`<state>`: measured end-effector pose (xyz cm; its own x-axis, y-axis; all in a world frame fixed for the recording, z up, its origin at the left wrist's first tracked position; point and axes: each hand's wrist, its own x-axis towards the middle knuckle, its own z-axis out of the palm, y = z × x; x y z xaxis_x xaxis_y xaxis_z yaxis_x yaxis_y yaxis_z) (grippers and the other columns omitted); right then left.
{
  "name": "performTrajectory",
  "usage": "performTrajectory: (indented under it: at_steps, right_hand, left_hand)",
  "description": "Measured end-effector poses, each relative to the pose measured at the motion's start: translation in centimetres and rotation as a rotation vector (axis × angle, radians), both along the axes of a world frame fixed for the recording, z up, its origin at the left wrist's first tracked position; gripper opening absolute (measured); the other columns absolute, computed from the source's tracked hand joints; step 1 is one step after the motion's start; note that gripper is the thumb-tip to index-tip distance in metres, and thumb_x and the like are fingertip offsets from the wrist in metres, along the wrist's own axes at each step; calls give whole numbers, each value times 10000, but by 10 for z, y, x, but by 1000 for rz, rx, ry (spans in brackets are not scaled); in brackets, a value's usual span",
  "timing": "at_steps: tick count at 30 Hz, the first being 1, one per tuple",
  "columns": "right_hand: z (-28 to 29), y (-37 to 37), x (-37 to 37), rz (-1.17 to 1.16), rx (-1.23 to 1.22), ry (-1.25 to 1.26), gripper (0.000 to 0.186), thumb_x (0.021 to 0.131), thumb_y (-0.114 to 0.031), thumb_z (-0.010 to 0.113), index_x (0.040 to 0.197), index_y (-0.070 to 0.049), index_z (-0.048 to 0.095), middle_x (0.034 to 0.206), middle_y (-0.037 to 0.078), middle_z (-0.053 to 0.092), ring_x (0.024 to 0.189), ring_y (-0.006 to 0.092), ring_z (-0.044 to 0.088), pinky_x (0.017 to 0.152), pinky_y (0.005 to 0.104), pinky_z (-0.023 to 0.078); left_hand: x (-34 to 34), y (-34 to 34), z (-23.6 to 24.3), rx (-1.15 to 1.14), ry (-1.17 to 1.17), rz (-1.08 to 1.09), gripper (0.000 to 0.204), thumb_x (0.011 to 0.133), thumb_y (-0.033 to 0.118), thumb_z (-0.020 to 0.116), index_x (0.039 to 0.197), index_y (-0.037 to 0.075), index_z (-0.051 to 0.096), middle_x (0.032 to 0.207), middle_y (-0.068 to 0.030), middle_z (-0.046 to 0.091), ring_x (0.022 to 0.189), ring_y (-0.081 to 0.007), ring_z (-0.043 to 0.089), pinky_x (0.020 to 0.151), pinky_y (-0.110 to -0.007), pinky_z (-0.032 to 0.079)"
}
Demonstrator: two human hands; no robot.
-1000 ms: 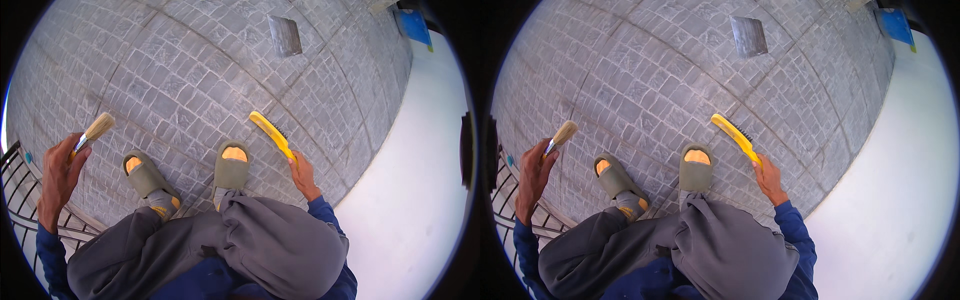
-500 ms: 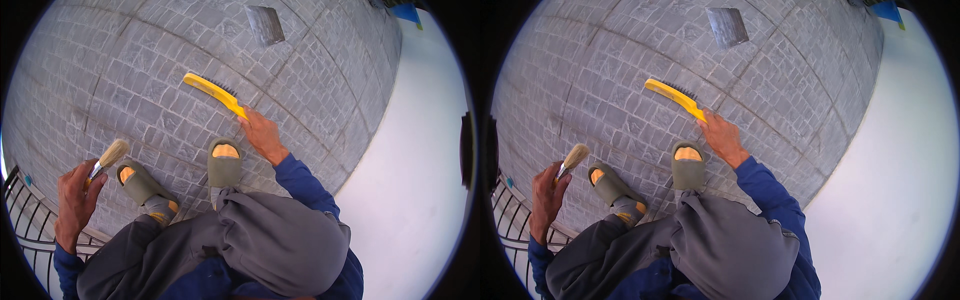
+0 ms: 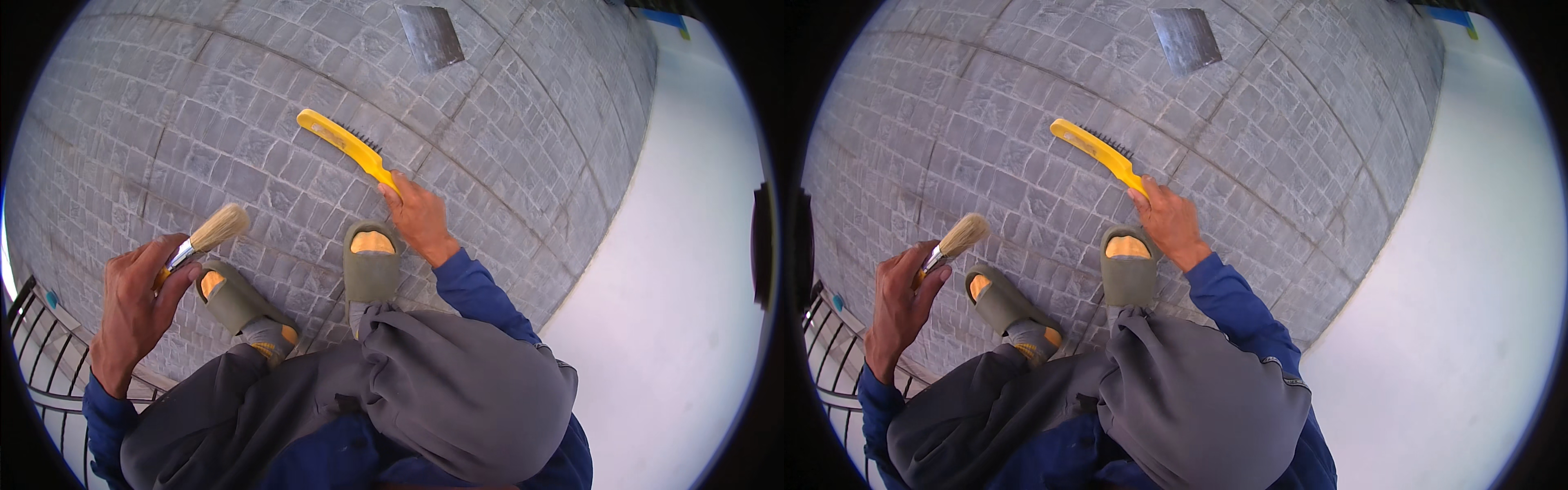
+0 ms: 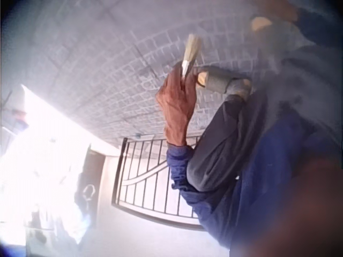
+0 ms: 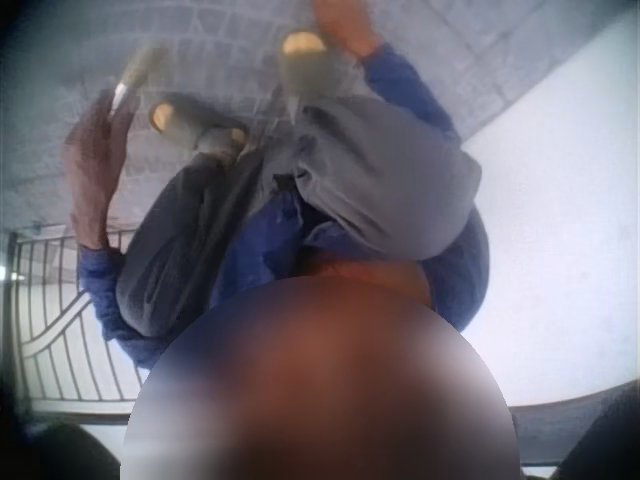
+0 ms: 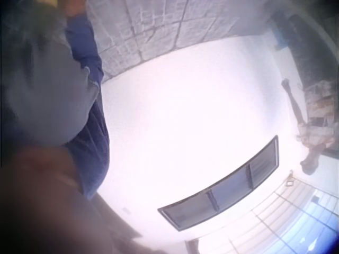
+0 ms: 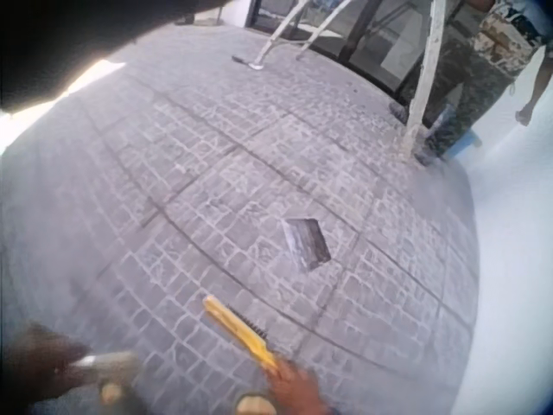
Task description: The person cleans a tiled floor using a yellow brush and a paintbrush, then applies grout to the tile joints with a putty knife. They work methodically across the floor, brushing and spreading grout into the gaps between tiles.
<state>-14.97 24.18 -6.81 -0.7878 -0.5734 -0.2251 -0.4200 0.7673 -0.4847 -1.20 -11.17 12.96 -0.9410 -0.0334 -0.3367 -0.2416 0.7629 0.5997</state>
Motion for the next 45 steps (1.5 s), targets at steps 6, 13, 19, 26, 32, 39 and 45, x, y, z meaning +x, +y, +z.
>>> performTrajectory:
  at_steps: [6,13,19,26,32,39,45]
  right_hand:
    - [44,88,49,-95,93,-43,308,966,-317,609,1112,-45,615,812,180,666,668,372,641,549,440,494]
    - [11,11,13,-37,21,112,353,978,-365,578,1142,-53,603,759,142,665,607,342,655,488,430,504]
    - [0,-16,-9,-49,12,8,315,979,-341,582,1093,-48,604,754,159,656,639,372,638,522,445,481]
    - [52,93,57,-135,141,-127,269,973,-329,595,1003,-62,580,771,165,663,626,368,644,502,450,490]
    - [7,-17,0,-99,9,-7,311,998,-371,540,978,-60,547,694,161,647,604,386,640,500,473,493]
    - [13,-9,-2,-59,-11,-15,303,991,-368,557,946,-69,541,659,173,616,600,399,614,497,473,446]
    - [58,106,65,-136,188,-138,304,979,-370,577,964,-68,540,697,164,647,588,368,638,481,461,479]
  left_hand:
    - [-7,-7,6,-13,-58,54,252,881,146,718,1036,-35,634,702,-144,610,551,-221,561,521,-340,420]
    - [-4,2,3,35,-84,102,243,884,152,716,1025,-31,642,715,-150,621,558,-223,569,532,-338,427]
    - [-26,3,12,2,39,-14,246,883,154,718,1037,-21,641,714,-147,621,554,-223,559,526,-341,422]
    - [-13,-4,6,-3,-71,109,243,889,151,714,1031,-29,637,690,-139,607,543,-214,552,515,-328,406]
    - [-22,8,7,20,-24,26,258,882,176,728,1025,-21,643,682,-123,612,522,-202,546,500,-327,405]
    - [-36,10,14,-6,79,-87,255,880,173,728,1031,-15,643,699,-129,634,541,-207,577,510,-325,436]
    - [-9,-1,6,-11,-122,97,255,879,153,724,1034,-31,639,707,-147,627,568,-220,594,519,-329,440]
